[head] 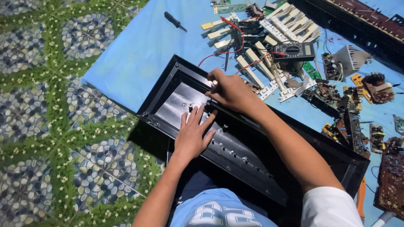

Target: Assembling internal circuit boards into an electronic keyboard housing and securing them with a screwdriver.

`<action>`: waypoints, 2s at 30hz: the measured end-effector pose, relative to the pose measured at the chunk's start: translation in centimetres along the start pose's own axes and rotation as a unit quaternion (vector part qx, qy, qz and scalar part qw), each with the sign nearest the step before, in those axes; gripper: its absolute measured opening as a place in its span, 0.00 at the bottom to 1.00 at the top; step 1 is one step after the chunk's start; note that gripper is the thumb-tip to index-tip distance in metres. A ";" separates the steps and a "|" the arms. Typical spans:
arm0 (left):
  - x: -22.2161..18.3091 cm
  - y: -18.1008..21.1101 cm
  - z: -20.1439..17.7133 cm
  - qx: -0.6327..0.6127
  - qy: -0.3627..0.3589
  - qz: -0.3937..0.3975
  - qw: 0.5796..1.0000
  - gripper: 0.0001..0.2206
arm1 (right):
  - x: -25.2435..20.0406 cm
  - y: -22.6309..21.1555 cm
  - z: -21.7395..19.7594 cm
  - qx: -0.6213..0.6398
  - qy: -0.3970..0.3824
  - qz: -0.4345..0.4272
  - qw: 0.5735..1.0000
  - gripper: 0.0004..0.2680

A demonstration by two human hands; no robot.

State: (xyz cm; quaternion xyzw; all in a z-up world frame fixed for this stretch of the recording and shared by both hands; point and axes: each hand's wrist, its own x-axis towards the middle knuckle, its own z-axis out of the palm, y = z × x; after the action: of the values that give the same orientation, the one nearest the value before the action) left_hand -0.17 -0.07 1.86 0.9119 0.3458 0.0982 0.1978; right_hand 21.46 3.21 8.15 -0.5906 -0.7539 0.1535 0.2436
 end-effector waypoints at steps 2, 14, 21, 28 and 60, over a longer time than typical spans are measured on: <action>0.0 0.0 -0.3 -0.001 -0.002 0.003 1.000 0.23 | -0.7 0.5 -1.5 0.044 0.060 -0.008 0.997 0.13; 0.0 -0.4 1.8 -0.002 0.104 0.014 0.994 0.25 | -10.2 6.1 -13.7 -0.020 0.199 0.122 0.972 0.04; -0.2 -0.1 0.5 0.016 0.038 0.021 0.999 0.26 | -14.1 11.1 -11.1 -0.196 -0.051 0.283 0.938 0.10; 0.0 0.0 0.2 0.013 0.032 0.025 0.999 0.26 | -16.7 17.2 -8.4 -0.240 -0.043 0.320 0.916 0.10; 0.3 0.5 -0.3 0.028 0.001 -0.002 1.000 0.26 | -15.1 14.5 -8.3 0.024 -0.161 0.386 0.908 0.10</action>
State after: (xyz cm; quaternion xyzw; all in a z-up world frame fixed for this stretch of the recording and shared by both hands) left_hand 0.28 -0.11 2.32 0.9165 0.3500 0.0889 0.1723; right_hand 40.63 -8.15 4.72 -0.7968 -0.4921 0.3463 0.0551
